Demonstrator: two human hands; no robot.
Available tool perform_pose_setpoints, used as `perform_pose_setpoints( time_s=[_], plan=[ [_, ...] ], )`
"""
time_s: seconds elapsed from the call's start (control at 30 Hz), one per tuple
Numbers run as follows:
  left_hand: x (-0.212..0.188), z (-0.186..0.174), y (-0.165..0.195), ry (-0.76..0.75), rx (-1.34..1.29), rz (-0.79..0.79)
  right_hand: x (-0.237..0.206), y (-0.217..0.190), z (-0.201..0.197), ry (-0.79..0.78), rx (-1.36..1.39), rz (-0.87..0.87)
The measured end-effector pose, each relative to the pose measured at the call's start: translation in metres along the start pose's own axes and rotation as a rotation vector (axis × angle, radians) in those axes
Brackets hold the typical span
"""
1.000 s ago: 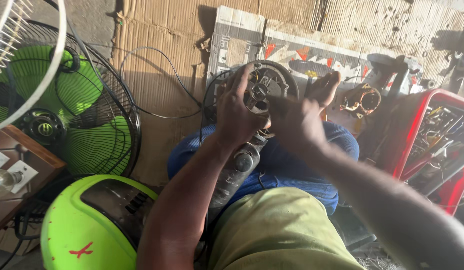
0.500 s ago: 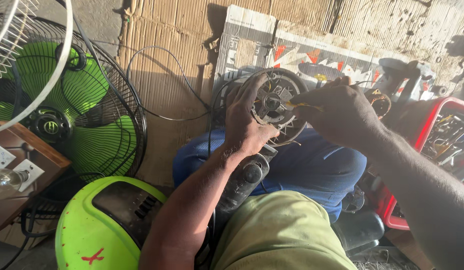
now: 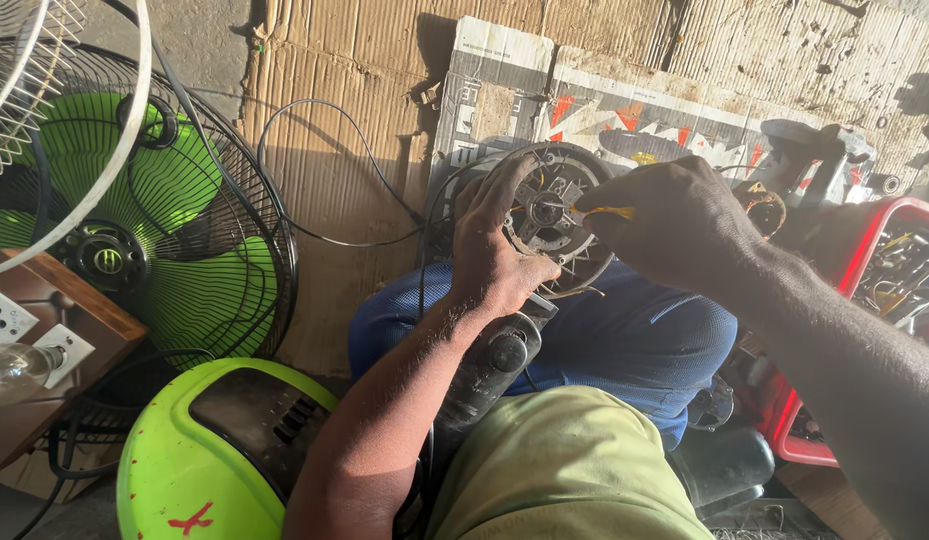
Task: The person sits on the floor and uses a screwdriver to work on the internal components of a disassembled electric fan motor. They manipulate the motor housing and wires while seated, with a red toolbox and other fans visible nearby.
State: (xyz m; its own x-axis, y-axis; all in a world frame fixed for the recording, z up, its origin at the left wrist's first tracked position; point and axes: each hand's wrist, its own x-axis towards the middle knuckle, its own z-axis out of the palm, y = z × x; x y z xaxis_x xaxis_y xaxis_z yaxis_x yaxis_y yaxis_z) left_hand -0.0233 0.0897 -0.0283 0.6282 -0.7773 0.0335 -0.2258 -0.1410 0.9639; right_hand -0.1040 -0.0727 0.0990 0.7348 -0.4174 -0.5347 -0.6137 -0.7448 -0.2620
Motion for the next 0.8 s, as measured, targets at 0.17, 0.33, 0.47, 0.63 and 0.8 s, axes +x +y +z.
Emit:
perform_pose_setpoints(
  time_s=[0.17,0.33,0.47,0.63,0.8],
  plan=[
    [0.001,0.001,-0.002,0.001,0.037,-0.006,0.016,-0.021,-0.009,-0.151,-0.158,0.146],
    [0.003,0.0,-0.003,0.01,0.047,0.002,0.033,-0.04,-0.007,-0.228,-0.422,0.06],
    [0.004,-0.001,0.0,-0.003,-0.002,-0.028,0.033,-0.041,-0.011,-0.218,-0.47,-0.019],
    [0.006,-0.001,0.003,0.012,0.017,-0.007,0.014,-0.003,-0.005,-0.167,0.048,0.176],
    [0.005,-0.002,0.003,-0.004,-0.015,-0.068,0.003,0.035,0.026,0.158,-0.022,-0.369]
  ],
)
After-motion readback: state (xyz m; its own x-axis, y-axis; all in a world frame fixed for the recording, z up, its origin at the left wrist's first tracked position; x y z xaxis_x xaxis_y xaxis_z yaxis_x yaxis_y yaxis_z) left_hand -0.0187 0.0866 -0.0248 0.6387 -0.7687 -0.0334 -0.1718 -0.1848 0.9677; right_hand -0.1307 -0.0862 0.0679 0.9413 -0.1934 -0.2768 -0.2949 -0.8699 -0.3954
